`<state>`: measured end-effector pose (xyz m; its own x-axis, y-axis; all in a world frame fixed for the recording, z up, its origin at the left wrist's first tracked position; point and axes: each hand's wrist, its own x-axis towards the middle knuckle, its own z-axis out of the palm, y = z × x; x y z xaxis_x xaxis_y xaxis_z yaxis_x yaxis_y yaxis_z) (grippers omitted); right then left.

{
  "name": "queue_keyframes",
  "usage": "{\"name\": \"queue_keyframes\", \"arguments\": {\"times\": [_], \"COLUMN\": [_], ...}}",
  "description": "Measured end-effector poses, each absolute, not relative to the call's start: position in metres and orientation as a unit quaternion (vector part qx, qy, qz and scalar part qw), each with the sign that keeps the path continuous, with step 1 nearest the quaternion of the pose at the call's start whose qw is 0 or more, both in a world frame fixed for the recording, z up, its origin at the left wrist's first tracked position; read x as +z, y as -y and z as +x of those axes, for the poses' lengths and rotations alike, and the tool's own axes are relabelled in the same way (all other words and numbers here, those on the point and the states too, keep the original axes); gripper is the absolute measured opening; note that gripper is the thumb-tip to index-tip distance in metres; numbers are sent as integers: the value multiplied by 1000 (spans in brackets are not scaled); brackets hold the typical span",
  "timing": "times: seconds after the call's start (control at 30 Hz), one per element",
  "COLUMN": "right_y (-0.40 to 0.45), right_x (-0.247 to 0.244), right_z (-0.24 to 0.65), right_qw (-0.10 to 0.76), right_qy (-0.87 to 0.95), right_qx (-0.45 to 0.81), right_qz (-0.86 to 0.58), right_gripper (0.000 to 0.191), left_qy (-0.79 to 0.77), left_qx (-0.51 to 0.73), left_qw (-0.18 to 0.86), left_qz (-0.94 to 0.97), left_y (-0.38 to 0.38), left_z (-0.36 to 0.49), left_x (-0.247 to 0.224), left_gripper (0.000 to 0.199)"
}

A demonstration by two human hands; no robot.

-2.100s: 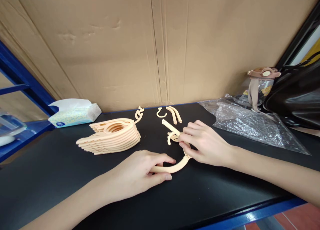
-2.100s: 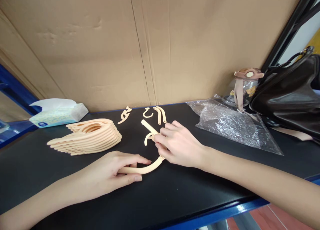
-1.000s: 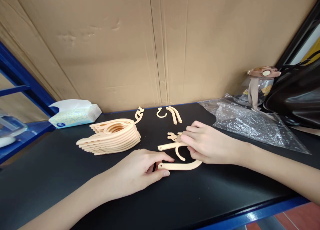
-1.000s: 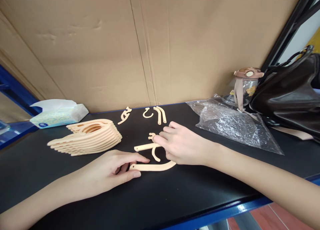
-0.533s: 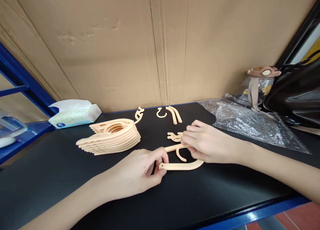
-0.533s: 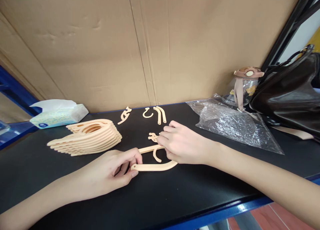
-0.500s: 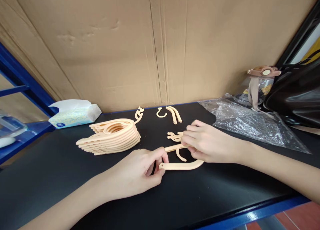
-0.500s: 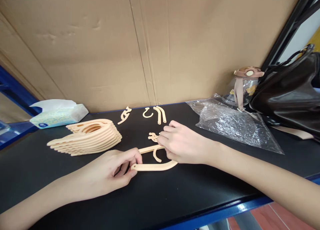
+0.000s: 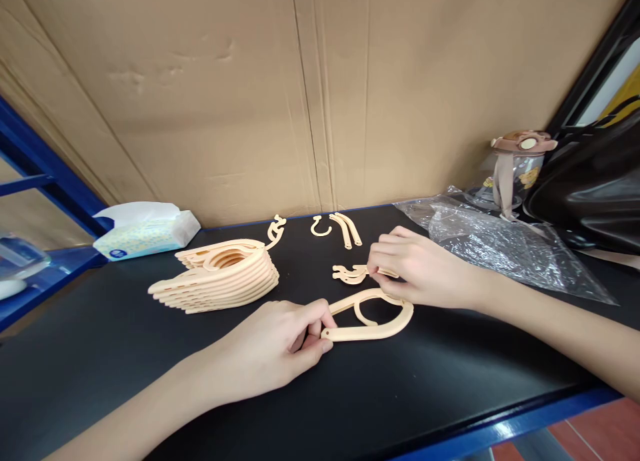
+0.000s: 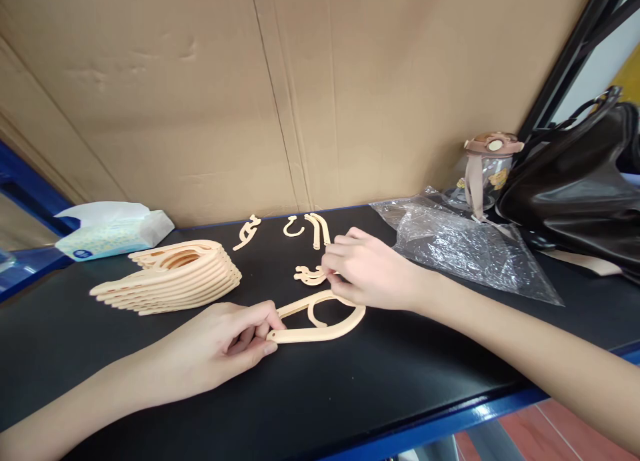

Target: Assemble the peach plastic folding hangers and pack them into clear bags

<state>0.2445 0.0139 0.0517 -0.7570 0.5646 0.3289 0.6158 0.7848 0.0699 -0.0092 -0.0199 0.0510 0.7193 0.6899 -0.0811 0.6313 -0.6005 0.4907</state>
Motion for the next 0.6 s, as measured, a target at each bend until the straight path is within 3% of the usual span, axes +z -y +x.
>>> {"name": "queue_keyframes", "arguments": {"times": [0.37, 0.6], "right_y": [-25, -29], "right_x": [46, 40], "right_z": [256, 257], "right_qw": [72, 83], "right_qy": [915, 913], "right_qx": [-125, -113], "right_qz": [-376, -382], "right_gripper": [21, 18], "left_qy": [-368, -369], "left_qx": [50, 62], "left_qw": [223, 204], "left_qz": [901, 905], "left_y": [18, 18], "left_z": [-8, -6], "left_x": [45, 43], "left_gripper": [9, 7]}}
